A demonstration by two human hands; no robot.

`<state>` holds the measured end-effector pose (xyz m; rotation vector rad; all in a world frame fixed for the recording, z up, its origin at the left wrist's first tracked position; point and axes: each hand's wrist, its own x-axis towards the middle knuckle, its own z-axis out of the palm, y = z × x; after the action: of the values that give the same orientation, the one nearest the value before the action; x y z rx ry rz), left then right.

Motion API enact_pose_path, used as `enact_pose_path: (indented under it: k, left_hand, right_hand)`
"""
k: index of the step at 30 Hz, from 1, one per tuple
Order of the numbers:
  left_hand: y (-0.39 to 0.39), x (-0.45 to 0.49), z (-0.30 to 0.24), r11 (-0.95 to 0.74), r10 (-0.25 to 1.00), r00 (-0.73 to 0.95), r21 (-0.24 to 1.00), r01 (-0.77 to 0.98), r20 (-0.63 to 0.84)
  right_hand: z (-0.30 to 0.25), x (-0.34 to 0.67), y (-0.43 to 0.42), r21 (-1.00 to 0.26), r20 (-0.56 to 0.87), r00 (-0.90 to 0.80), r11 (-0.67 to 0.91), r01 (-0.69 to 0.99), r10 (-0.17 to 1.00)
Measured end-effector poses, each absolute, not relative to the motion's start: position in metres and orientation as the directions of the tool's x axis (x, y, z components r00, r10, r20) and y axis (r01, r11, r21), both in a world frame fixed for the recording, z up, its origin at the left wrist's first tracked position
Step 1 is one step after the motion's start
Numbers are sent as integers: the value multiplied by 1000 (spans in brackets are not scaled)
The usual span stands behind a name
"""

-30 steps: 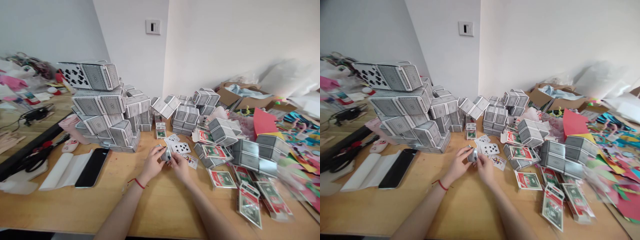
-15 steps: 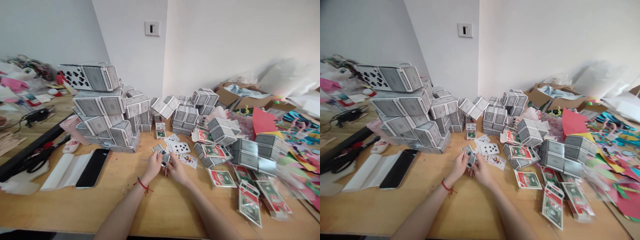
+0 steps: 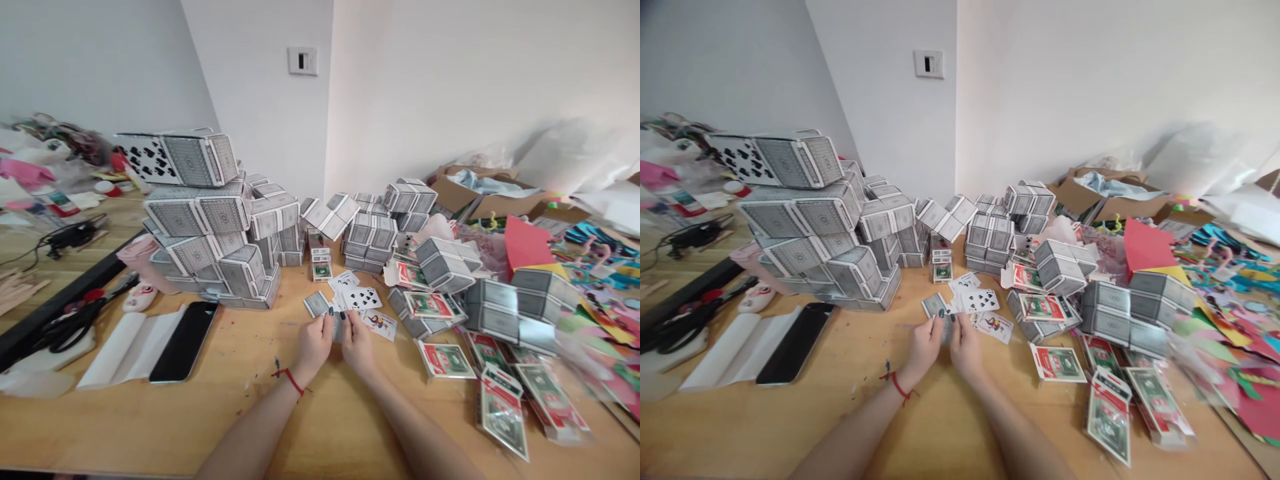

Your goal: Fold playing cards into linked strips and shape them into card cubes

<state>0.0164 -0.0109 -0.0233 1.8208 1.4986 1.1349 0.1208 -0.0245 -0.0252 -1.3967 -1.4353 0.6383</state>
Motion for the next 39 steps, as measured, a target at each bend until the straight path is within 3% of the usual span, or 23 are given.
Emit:
enact_pose_path:
  k: [5,9,11,16,21,26,32,36,39]
  left_hand:
    - [-3,3,-18,-233,954,-49,834,500,295]
    - [14,-16,-17,-112,943,-197,815,569,267]
    - [23,-25,-18,-54,964,-161,749,660,211]
    - [30,-33,-17,63,986,-126,464,884,106]
    - [24,-33,-9,103,977,-172,438,893,122]
    - [25,-37,-7,16,958,-191,624,781,214]
    - [25,-33,-11,-78,967,-151,804,590,204]
    - [21,-25,-10,-23,997,-65,932,361,50]
    - [18,-18,-7,151,975,155,986,64,-159]
  right_hand:
    - [-24,139,-16,-846,271,90,193,497,958]
    - [-21,169,-4,-682,384,47,248,688,922]
    - [-22,181,1,-554,418,-22,275,786,908]
    - [-27,191,4,-307,328,-126,232,923,936]
    - [-22,191,3,-166,301,-222,280,946,927]
    - [-19,193,1,-229,365,-191,286,930,911]
    - [-25,191,3,-474,437,-68,294,830,897]
    - [-21,187,1,-581,582,92,334,742,808]
    - [-14,176,-7,-610,604,16,450,653,797]
